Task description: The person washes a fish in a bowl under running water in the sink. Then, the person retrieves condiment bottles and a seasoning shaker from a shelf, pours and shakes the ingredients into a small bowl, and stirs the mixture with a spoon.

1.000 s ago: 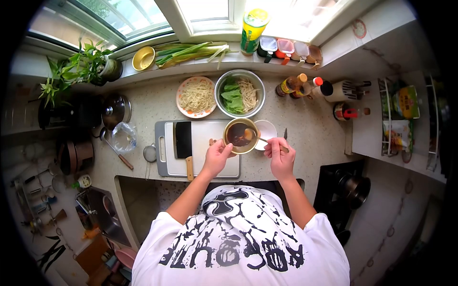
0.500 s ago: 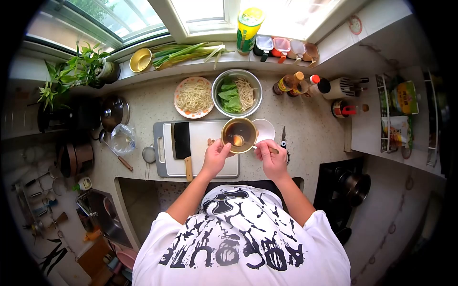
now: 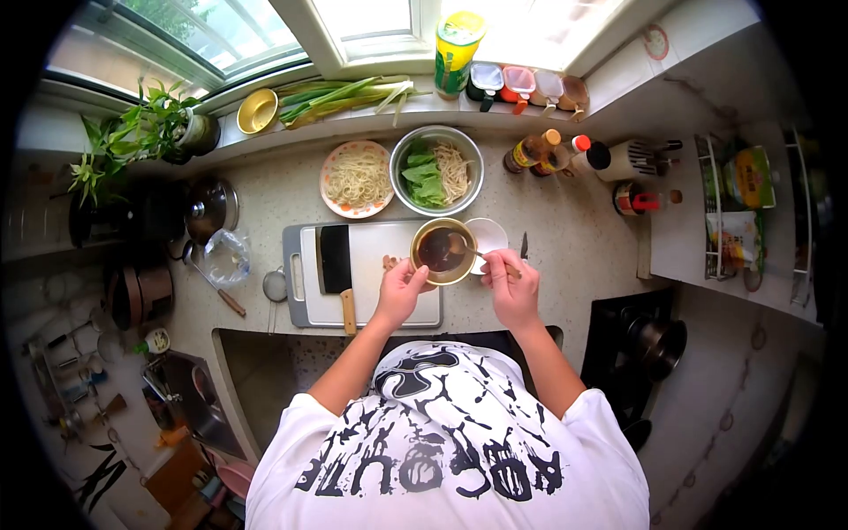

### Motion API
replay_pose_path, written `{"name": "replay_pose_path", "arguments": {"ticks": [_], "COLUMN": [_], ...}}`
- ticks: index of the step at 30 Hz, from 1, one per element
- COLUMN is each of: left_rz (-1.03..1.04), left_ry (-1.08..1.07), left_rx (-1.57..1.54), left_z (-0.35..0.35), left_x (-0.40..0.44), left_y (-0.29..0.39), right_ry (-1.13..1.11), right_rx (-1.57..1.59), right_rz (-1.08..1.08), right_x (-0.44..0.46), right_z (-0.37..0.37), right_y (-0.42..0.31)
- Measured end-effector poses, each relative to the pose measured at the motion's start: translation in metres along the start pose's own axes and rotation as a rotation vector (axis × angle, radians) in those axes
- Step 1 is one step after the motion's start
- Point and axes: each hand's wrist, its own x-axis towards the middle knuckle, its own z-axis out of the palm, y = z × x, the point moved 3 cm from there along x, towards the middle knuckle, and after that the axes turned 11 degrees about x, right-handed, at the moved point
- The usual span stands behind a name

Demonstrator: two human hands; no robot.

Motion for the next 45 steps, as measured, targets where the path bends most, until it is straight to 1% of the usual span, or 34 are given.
{"name": "replay_pose_path", "arguments": {"ticks": [1, 4, 5, 9, 12, 13, 17, 20, 21, 24, 25, 28, 29, 32, 33, 36, 37, 40, 41, 44, 45], "left_rz": [0.001, -0.007, -0.003, 0.002, -0.011, -0.018, 0.001, -0.003, -0.012, -0.019, -0.016, -0.007, -0.015, -0.024, -0.020, -0.015, -0.014, -0.023, -0.024, -0.022, -0.018], "left_ry": [0.001, 0.017, 0.011, -0.004, -0.002, 0.003, -0.005, -0.017, -0.018, -0.018, -0.016, -0.024, -0.023, -0.022, -0.022, -0.023, -0.025, -0.029, -0.024, -0.018, -0.022], "left_rx": [0.006, -0.017, -0.019, -0.018, -0.019, -0.019, -0.027, -0.023, -0.022, -0.031, -0.037, -0.023, -0.016, -0.011, -0.018, -0.022, -0.019, -0.012, -0.016, -0.026, -0.025], "left_z": [0.001, 0.001, 0.000, -0.001, 0.003, 0.003, -0.002, 0.001, 0.001, 0.001, 0.001, -0.002, -0.002, 0.001, 0.001, -0.003, -0.004, 0.000, 0.001, 0.000, -0.002], "left_x": [0.001, 0.002, 0.003, 0.001, 0.001, 0.000, 0.001, 0.000, 0.000, -0.002, -0.002, -0.001, -0.002, -0.003, -0.003, -0.003, -0.003, -0.006, -0.006, -0.006, -0.005], "left_y": [0.003, 0.002, 0.000, -0.004, 0.004, 0.006, 0.001, -0.004, -0.002, 0.005, 0.006, -0.003, -0.006, 0.001, 0.003, -0.003, -0.006, 0.000, 0.003, 0.005, 0.003], "right_ry": [-0.011, -0.068, -0.053, 0.032, -0.057, -0.086, -0.005, 0.011, -0.020, -0.110, -0.098, -0.014, -0.005, -0.079, -0.104, -0.037, -0.012, -0.008, -0.041, -0.144, -0.114], "right_rx": [0.011, 0.126, 0.096, 0.061, 0.110, 0.122, 0.041, -0.018, 0.044, 0.179, 0.169, 0.035, 0.048, 0.118, 0.143, 0.134, 0.075, 0.061, 0.064, 0.184, 0.149], "right_rz": [-0.058, -0.055, -0.012, -0.042, -0.100, -0.089, -0.021, -0.151, -0.062, 0.034, 0.059, -0.016, -0.005, -0.079, -0.050, 0.092, 0.060, -0.046, -0.081, 0.066, 0.070], "right_x": [-0.001, -0.010, -0.012, -0.002, -0.002, -0.005, -0.007, 0.003, 0.002, -0.009, -0.010, -0.001, 0.000, 0.000, -0.004, -0.007, -0.003, 0.005, 0.005, -0.005, -0.004], "right_z": [0.008, 0.017, 0.012, -0.002, 0.015, 0.017, -0.001, 0.002, 0.009, 0.015, 0.010, -0.004, -0.003, 0.018, 0.019, 0.004, -0.001, 0.006, 0.013, 0.016, 0.011], "right_y": [-0.001, -0.006, -0.009, -0.001, -0.008, -0.015, 0.000, 0.001, -0.009, -0.011, -0.011, -0.004, -0.002, -0.008, -0.011, -0.006, -0.002, -0.005, -0.010, -0.010, -0.006]}}
